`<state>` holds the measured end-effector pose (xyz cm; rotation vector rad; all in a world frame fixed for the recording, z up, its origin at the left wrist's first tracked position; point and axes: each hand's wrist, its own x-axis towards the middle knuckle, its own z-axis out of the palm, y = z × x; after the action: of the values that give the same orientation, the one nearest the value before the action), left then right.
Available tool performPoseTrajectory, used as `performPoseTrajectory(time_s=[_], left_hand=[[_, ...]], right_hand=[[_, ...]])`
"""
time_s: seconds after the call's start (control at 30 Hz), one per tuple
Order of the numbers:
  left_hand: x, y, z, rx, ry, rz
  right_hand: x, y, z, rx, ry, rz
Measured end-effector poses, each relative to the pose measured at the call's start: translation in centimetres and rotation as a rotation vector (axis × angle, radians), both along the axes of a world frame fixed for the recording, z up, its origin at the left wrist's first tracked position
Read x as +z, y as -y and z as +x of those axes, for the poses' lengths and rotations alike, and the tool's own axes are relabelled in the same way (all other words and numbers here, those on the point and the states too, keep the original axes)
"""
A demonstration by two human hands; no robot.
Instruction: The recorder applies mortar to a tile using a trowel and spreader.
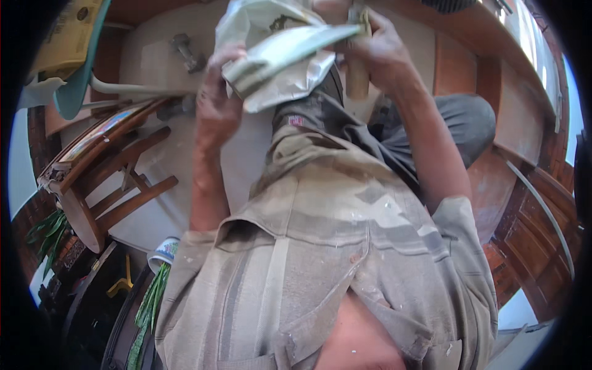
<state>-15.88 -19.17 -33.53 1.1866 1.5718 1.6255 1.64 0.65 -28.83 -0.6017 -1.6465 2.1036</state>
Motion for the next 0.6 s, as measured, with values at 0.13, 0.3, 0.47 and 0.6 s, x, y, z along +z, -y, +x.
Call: performPoseTrajectory(time_s=[0.13,0.3,0.47,0.6], left_hand=[[-0.1,-1.3,0.6,0.162,0.118,-0.021],[-2.1,-0.4,0.4,0.023,1.569,-0.031],[-3.5,0.2,0.9,0.253,1.22,-0.345],[-3.8,0.7,-1.3,0.374,1.098,-0.345]], right_hand=[[-0.9,0.7,-0.3,-0.005,-0.126,0.114],[-3.8,2.6,1.3,0.097,-0.137,0.254],[-2.3,2.9,4.0,0.198,0.204,0.608],[0.2,0.2,6.5,0.408,0.684,1.117]])
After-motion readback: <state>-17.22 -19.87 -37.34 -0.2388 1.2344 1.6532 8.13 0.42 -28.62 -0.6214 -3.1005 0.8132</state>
